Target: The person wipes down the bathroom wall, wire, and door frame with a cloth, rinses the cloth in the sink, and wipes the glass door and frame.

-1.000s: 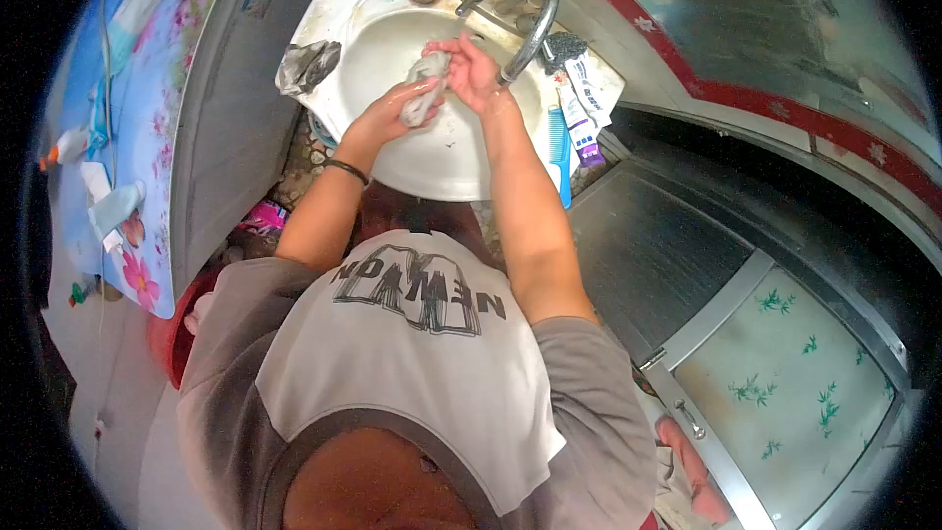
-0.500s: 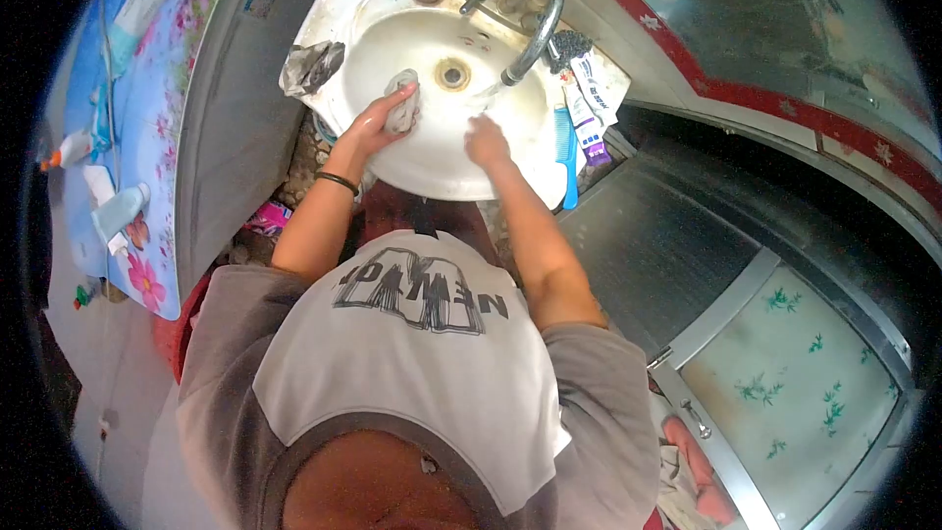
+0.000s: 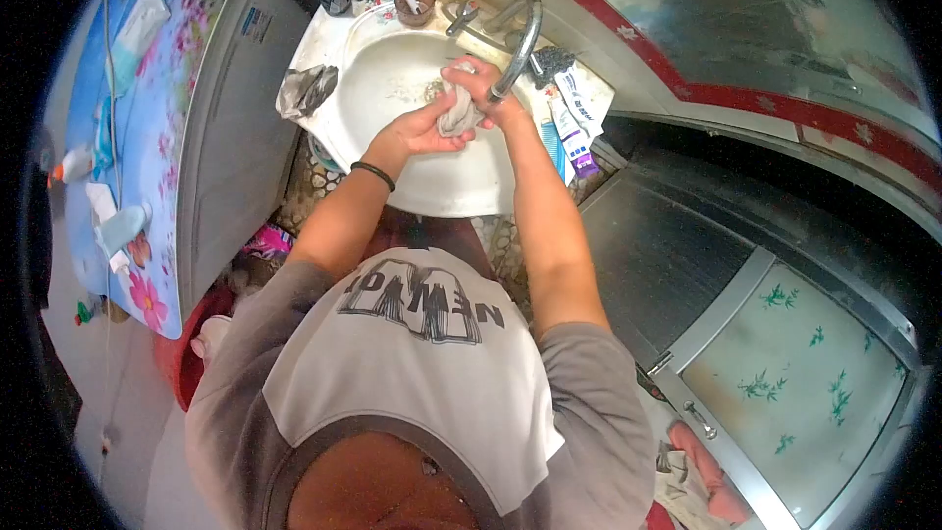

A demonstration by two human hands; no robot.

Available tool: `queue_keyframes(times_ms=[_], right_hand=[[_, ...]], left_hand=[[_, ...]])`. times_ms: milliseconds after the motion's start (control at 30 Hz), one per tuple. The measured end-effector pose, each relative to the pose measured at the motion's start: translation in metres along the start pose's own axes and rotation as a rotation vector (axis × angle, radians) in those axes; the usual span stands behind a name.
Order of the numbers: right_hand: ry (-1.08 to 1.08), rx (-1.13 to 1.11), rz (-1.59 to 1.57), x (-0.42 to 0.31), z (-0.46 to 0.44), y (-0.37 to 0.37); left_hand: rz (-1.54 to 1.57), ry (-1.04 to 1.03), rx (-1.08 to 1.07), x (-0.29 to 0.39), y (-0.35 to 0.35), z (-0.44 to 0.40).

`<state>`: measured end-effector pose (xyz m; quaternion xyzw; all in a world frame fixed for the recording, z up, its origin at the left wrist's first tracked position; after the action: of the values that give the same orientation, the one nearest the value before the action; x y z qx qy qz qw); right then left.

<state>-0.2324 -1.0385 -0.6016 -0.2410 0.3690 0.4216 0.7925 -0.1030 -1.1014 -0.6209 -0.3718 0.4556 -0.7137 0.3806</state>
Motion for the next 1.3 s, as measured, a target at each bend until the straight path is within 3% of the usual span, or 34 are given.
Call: queue_keyframes(times_ms=[67, 133, 167, 233, 267, 300, 367, 400, 500, 533, 600, 700, 733, 867, 967, 1167, 1300], right_hand=[[0.064, 0.011, -0.056, 0.007, -0.003, 0.002], [0.111, 0.017, -0.243, -0.008, 0.012, -0.010], [0.185, 0.066, -0.159, -0.003, 0.008, -0.006], [0.332, 0.160, 0.011, 0.013, -0.005, 0.004], [0.184, 0.227, -0.263, 0.012, 0.001, -0.004], [0.167, 0.269, -0.307, 0.015, -0.002, -0.004], [0.131, 0.354, -0.395, 0.033, -0.012, -0.001], [0.149, 0.468, -0.301, 0.049, -0.024, 0.004], [0.204, 0.777, -0.051, 0.114, -0.068, 0.030], [0.224, 0.859, 0.004, 0.131, -0.076, 0.037], [0.181, 0.753, -0.077, 0.116, -0.069, 0.036], [0.032, 0.290, -0.396, 0.062, -0.018, 0.040], [0.013, 0.195, -0.448, 0.045, -0.001, 0.041], [-0.017, -0.047, -0.665, 0.004, 0.037, 0.002], [0.125, -0.010, -0.532, 0.000, 0.040, -0.010], [-0.021, -0.116, -0.609, 0.021, 0.032, -0.003], [0.082, 0.369, -0.223, 0.034, 0.019, -0.002]], left_hand=[[-0.042, -0.007, -0.060, -0.005, 0.014, -0.009], [-0.297, 0.112, -0.007, -0.009, 0.032, -0.022], [-0.424, 0.172, 0.019, -0.011, 0.036, -0.026], [-0.660, 0.026, 0.394, -0.015, 0.022, -0.024], [-0.823, -0.044, 0.516, -0.014, 0.020, -0.027], [-0.985, -0.096, 0.654, -0.014, 0.017, -0.029], [-1.408, -0.184, 0.780, -0.011, 0.013, -0.038], [-1.495, -0.039, 0.842, -0.006, -0.009, -0.028], [-1.707, -0.134, 0.867, -0.005, -0.022, -0.020], [-1.764, -0.259, 0.897, -0.005, -0.023, -0.017], [-1.865, -0.519, 0.955, -0.008, -0.021, -0.013], [-0.914, -0.380, 0.546, -0.004, 0.009, -0.019], [-0.476, -0.111, 0.430, -0.003, -0.005, -0.009], [0.055, 0.098, -0.102, -0.018, -0.015, -0.008], [0.160, 0.014, -0.039, -0.025, -0.019, -0.003], [-0.134, 0.100, -0.082, -0.032, -0.023, 0.008], [-0.604, 0.092, 0.278, -0.031, -0.021, -0.003]])
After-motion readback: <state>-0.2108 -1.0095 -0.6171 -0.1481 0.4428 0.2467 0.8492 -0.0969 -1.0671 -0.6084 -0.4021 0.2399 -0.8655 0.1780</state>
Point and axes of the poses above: each hand's wrist, its own z-axis away from the middle knuckle, its own y-axis out of the back of the hand, x = y × z, the point moved 3 cm from there along -z, towards the middle knuckle, and after that the axes turned 1 degree about x, right-handed, at the moved point
